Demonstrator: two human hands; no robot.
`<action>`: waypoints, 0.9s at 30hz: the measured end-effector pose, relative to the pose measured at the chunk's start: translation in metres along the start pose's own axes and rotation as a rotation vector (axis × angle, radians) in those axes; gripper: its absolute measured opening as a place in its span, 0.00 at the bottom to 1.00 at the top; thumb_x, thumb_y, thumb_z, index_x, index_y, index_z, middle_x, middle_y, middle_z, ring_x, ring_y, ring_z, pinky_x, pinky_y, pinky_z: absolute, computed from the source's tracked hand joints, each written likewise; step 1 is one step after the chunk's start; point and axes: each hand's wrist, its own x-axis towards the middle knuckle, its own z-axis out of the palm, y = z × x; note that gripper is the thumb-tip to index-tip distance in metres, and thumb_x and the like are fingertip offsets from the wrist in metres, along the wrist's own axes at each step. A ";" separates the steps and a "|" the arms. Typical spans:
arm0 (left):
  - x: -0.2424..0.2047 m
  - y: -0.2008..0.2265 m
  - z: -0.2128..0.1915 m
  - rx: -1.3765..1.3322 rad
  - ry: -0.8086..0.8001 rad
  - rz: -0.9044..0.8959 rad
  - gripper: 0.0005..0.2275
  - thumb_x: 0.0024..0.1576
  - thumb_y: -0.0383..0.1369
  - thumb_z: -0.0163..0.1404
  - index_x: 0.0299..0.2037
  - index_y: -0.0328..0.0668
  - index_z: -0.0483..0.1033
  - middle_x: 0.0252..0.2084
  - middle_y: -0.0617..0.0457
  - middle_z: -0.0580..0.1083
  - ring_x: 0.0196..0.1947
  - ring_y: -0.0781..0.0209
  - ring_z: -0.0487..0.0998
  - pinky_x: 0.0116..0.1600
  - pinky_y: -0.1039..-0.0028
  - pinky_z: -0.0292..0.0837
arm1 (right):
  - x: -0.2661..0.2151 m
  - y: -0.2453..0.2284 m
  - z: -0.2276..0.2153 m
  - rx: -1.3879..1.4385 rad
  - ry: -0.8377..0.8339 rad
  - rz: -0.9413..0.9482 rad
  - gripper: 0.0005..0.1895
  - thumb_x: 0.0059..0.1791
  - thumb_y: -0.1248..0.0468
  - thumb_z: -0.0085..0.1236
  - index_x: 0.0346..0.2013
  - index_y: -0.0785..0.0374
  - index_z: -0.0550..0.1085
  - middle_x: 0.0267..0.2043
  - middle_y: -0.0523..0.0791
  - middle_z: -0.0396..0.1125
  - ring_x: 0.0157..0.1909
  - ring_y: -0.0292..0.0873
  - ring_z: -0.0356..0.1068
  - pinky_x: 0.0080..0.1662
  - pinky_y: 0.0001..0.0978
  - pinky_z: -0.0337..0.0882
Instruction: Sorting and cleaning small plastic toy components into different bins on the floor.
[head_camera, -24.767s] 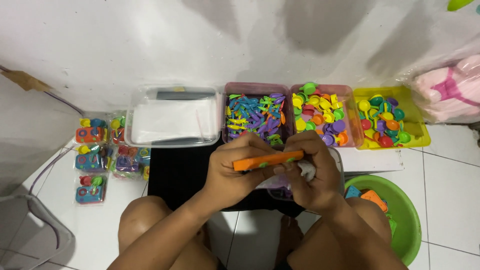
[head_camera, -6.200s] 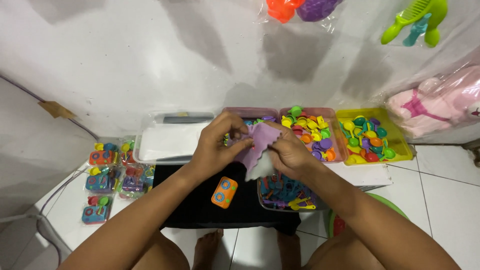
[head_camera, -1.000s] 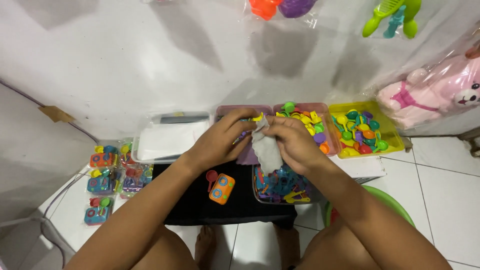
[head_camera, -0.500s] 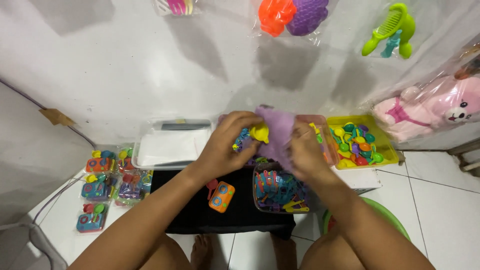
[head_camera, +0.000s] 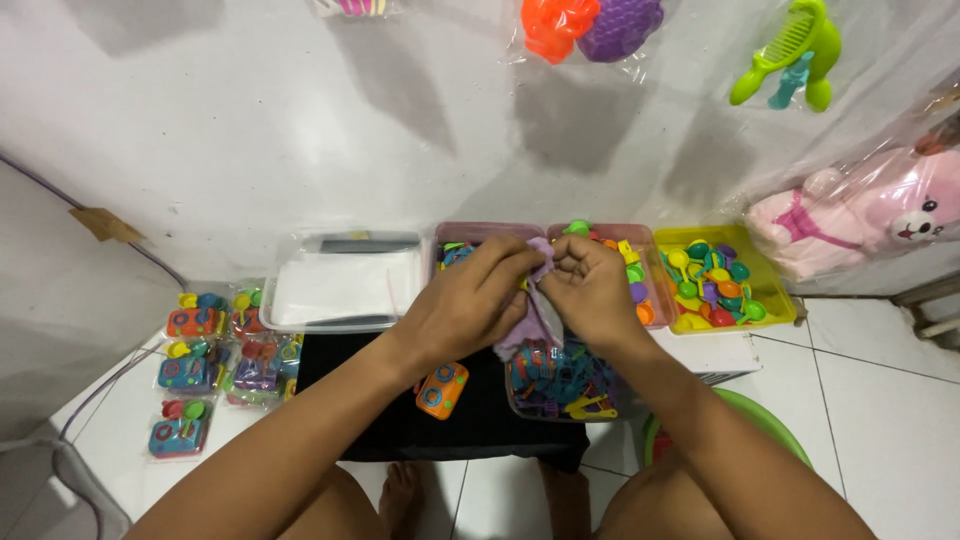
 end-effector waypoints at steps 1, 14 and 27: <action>-0.002 -0.002 0.002 0.002 -0.001 -0.001 0.13 0.57 0.21 0.50 0.52 0.28 0.73 0.47 0.38 0.73 0.45 0.37 0.79 0.48 0.58 0.79 | 0.001 0.005 -0.002 0.002 -0.002 0.001 0.06 0.46 0.74 0.62 0.36 0.64 0.76 0.26 0.40 0.69 0.28 0.29 0.69 0.35 0.20 0.75; -0.001 -0.001 0.005 -0.196 0.032 -0.112 0.14 0.55 0.18 0.56 0.51 0.33 0.77 0.50 0.40 0.76 0.52 0.39 0.80 0.56 0.59 0.77 | -0.004 -0.010 -0.008 -0.102 0.047 -0.222 0.10 0.48 0.78 0.55 0.36 0.63 0.79 0.25 0.40 0.68 0.31 0.30 0.65 0.38 0.23 0.70; -0.005 -0.010 0.018 -0.264 0.269 -0.474 0.12 0.48 0.29 0.69 0.25 0.41 0.74 0.35 0.51 0.75 0.35 0.51 0.79 0.43 0.67 0.75 | -0.011 -0.031 0.013 0.548 0.190 0.057 0.12 0.48 0.76 0.51 0.44 0.67 0.77 0.33 0.48 0.73 0.34 0.38 0.76 0.41 0.25 0.78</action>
